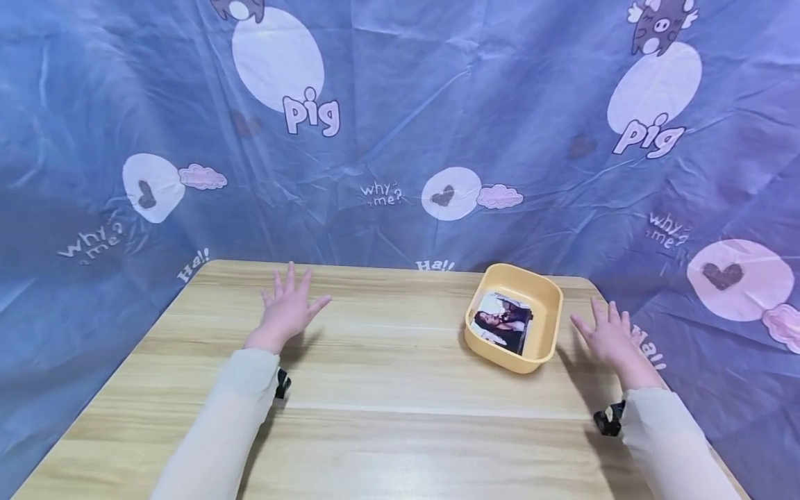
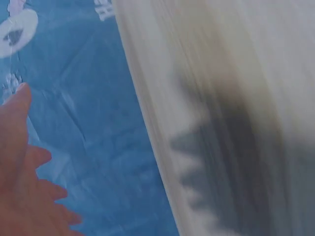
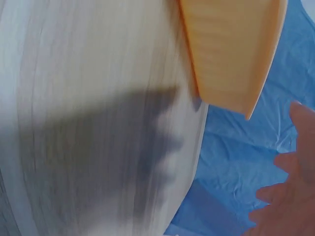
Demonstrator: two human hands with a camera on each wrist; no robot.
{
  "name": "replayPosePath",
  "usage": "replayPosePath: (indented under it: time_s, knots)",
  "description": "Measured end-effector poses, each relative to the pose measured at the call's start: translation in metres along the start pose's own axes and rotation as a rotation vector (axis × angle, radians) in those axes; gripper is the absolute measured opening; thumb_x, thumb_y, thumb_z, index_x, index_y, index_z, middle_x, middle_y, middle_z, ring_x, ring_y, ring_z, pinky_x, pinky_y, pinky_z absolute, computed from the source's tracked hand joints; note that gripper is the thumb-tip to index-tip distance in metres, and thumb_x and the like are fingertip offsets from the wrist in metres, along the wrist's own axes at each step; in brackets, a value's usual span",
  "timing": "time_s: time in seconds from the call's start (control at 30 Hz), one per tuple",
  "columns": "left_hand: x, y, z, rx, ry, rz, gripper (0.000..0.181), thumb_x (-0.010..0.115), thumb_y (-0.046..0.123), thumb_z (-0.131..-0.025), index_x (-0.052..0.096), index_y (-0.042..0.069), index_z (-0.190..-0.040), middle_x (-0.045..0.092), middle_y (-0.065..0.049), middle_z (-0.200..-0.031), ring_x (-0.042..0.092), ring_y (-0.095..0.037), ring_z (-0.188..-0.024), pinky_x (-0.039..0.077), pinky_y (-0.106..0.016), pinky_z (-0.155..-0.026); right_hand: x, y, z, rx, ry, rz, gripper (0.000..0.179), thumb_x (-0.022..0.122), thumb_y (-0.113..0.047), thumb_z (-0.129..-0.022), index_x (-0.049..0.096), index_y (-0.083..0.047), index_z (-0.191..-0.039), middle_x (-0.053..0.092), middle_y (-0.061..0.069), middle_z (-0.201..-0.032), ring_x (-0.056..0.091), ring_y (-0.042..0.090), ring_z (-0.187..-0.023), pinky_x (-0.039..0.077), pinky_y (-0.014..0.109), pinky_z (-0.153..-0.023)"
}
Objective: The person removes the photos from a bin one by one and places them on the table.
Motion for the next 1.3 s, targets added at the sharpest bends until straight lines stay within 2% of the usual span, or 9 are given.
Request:
replayPosePath:
  time_s: [0.17, 0.4, 0.57, 0.77, 0.93, 1.03, 1.13, 1.2, 1.3]
  knots:
    - [0.010, 0.031, -0.015, 0.030, -0.029, 0.048, 0.084, 0.034, 0.063, -0.096, -0.002, 0.017, -0.156, -0.013, -0.019, -0.160, -0.006, -0.050, -0.144, -0.001, -0.072, -0.114, 0.005, -0.010, -0.002, -0.060, -0.015, -0.067, 0.080, 0.021, -0.052, -0.103, -0.002, 0.009, -0.149, -0.007, 0.051, -0.143, -0.006, 0.068, -0.131, 0.000, 0.079, -0.107]
    - [0.035, 0.088, -0.033, 0.142, -0.025, 0.139, 0.077, 0.042, 0.048, -0.100, 0.006, 0.009, -0.156, 0.004, -0.019, -0.162, 0.006, -0.040, -0.148, 0.007, -0.054, -0.123, 0.014, -0.026, -0.001, -0.106, -0.011, -0.253, 0.078, 0.030, -0.041, -0.104, -0.005, 0.014, -0.147, -0.004, 0.049, -0.145, -0.001, 0.064, -0.135, 0.004, 0.073, -0.112]
    - [0.064, 0.131, -0.044, 0.203, -0.090, 0.283, 0.079, 0.043, 0.051, -0.098, 0.009, 0.009, -0.156, 0.010, -0.014, -0.162, 0.013, -0.032, -0.149, 0.013, -0.047, -0.124, 0.017, -0.028, 0.004, -0.028, -0.064, -0.435, 0.078, 0.027, -0.043, -0.104, -0.014, 0.007, -0.148, -0.007, 0.041, -0.150, 0.001, 0.059, -0.138, 0.006, 0.067, -0.117]
    - [0.095, 0.173, -0.058, 0.178, -0.168, 0.535, 0.073, 0.043, 0.049, -0.099, 0.017, 0.010, -0.155, 0.022, -0.014, -0.160, 0.025, -0.033, -0.145, 0.021, -0.045, -0.123, 0.021, -0.030, 0.009, 0.067, -0.157, -0.643, 0.074, 0.027, -0.037, -0.105, -0.018, 0.006, -0.148, -0.005, 0.041, -0.151, 0.006, 0.052, -0.142, 0.016, 0.060, -0.120]
    - [0.111, 0.196, -0.066, 0.155, -0.230, 0.696, 0.068, 0.045, 0.043, -0.101, 0.021, 0.007, -0.154, 0.033, -0.019, -0.155, 0.036, -0.035, -0.139, 0.032, -0.046, -0.118, 0.027, -0.032, 0.010, 0.097, -0.200, -0.761, 0.072, 0.024, -0.035, -0.105, -0.019, 0.005, -0.147, 0.005, 0.042, -0.151, 0.023, 0.050, -0.139, 0.040, 0.042, -0.113]
    - [0.120, 0.203, -0.066, 0.140, -0.297, 0.761, 0.069, 0.046, 0.040, -0.100, 0.019, 0.005, -0.154, 0.036, -0.021, -0.152, 0.040, -0.036, -0.137, 0.038, -0.048, -0.114, 0.030, -0.032, 0.012, 0.094, -0.208, -0.810, 0.071, 0.026, -0.033, -0.106, -0.018, 0.005, -0.148, 0.009, 0.043, -0.150, 0.036, 0.044, -0.136, 0.048, 0.031, -0.106]
    - [0.131, 0.208, -0.066, 0.122, -0.357, 0.799, 0.069, 0.047, 0.038, -0.101, 0.019, 0.004, -0.153, 0.040, -0.022, -0.150, 0.043, -0.036, -0.134, 0.044, -0.049, -0.110, 0.034, -0.031, 0.014, 0.088, -0.219, -0.862, 0.071, 0.028, -0.030, -0.106, -0.016, 0.005, -0.149, 0.011, 0.042, -0.150, 0.060, 0.021, -0.116, 0.053, 0.021, -0.096]
    - [0.138, 0.212, -0.066, 0.103, -0.394, 0.845, 0.065, 0.048, 0.033, -0.101, 0.022, 0.002, -0.152, 0.043, -0.022, -0.148, 0.046, -0.038, -0.132, 0.046, -0.049, -0.107, 0.036, -0.031, 0.016, 0.086, -0.221, -0.888, 0.070, 0.029, -0.029, -0.105, -0.013, 0.005, -0.149, 0.019, 0.041, -0.149, 0.063, 0.003, -0.099, 0.055, 0.016, -0.087]
    - [0.149, 0.219, -0.069, 0.056, -0.448, 0.960, 0.058, 0.050, 0.024, -0.101, 0.030, 0.000, -0.149, 0.046, -0.023, -0.144, 0.054, -0.035, -0.123, 0.051, -0.048, -0.102, 0.037, -0.030, 0.018, 0.082, -0.213, -0.918, 0.068, 0.031, -0.026, -0.105, -0.009, 0.005, -0.150, 0.052, 0.030, -0.130, 0.060, -0.006, -0.085, 0.054, 0.013, -0.079]
Point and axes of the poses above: each hand's wrist, its own z-axis away from the middle knuckle, its own x-axis out of the palm, y = z × x, the point moved 1 cm from there along -z, towards the middle knuckle
